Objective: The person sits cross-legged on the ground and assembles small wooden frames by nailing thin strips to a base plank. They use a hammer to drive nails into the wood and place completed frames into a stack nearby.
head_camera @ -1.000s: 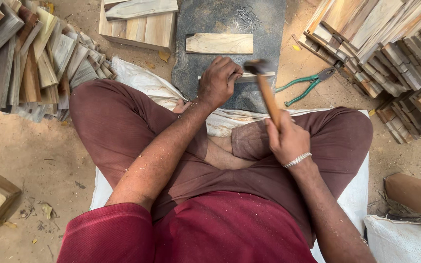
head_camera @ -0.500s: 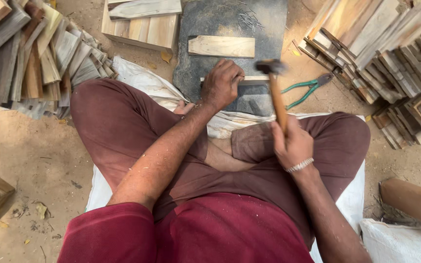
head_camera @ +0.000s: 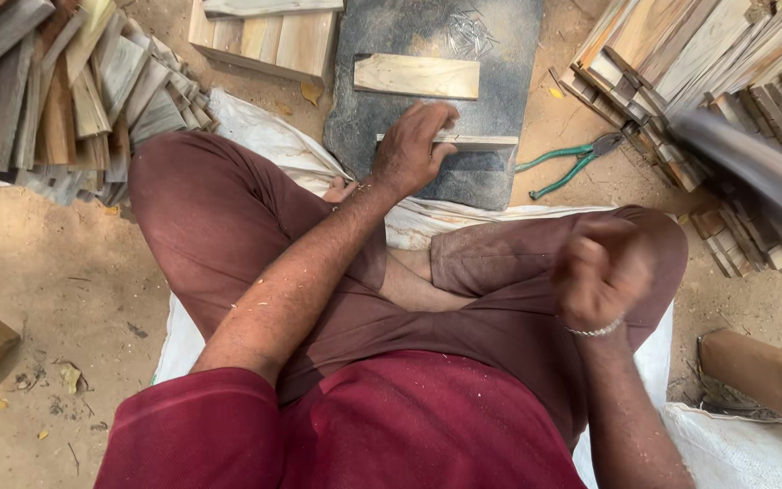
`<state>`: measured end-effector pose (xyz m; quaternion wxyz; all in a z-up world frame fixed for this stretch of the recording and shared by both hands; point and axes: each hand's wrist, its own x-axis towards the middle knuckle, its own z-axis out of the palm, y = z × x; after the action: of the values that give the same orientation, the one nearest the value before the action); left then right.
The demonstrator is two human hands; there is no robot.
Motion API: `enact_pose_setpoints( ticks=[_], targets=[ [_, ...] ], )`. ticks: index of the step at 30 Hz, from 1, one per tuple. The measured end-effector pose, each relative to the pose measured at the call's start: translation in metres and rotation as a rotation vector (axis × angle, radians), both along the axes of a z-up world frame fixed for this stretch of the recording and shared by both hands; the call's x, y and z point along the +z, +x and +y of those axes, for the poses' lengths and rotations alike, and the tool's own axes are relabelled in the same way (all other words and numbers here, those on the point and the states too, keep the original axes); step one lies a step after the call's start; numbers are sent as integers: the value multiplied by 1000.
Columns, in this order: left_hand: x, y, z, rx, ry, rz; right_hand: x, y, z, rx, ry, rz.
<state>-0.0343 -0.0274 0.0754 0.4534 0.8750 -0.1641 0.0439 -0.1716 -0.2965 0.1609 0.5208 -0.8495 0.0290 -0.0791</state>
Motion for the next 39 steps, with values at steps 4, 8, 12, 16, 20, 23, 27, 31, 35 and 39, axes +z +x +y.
enact_pose_setpoints(
  ticks=[4, 8, 12, 16, 20, 23, 27, 31, 35, 39],
  targets=[
    [4, 2, -4, 35, 22, 71, -3, 14, 13, 188, -491, 203],
    [8, 0, -7, 55, -49, 103, 18, 24, 35, 249, -691, 338],
    [4, -4, -4, 73, -110, 60, 48, 29, 37, 112, -404, 295],
    [9, -4, -5, 67, -148, 84, 68, 57, 39, 342, -570, 290],
    [13, 0, -5, 91, -69, 86, 78, 55, 46, 320, -591, 292],
    [5, -4, -5, 65, -150, 89, 74, 38, 48, 179, -328, 150],
    [6, -2, -1, 67, -115, 77, 64, 52, 44, 290, -388, 183],
    [9, 0, -7, 52, -143, 113, 60, 69, 27, 326, -531, 523],
    [2, -7, -4, 59, -105, 95, 47, 53, 24, 305, -469, 170],
    [7, 5, -5, 85, -51, 53, 36, 50, 35, 350, -895, 95]
  ],
)
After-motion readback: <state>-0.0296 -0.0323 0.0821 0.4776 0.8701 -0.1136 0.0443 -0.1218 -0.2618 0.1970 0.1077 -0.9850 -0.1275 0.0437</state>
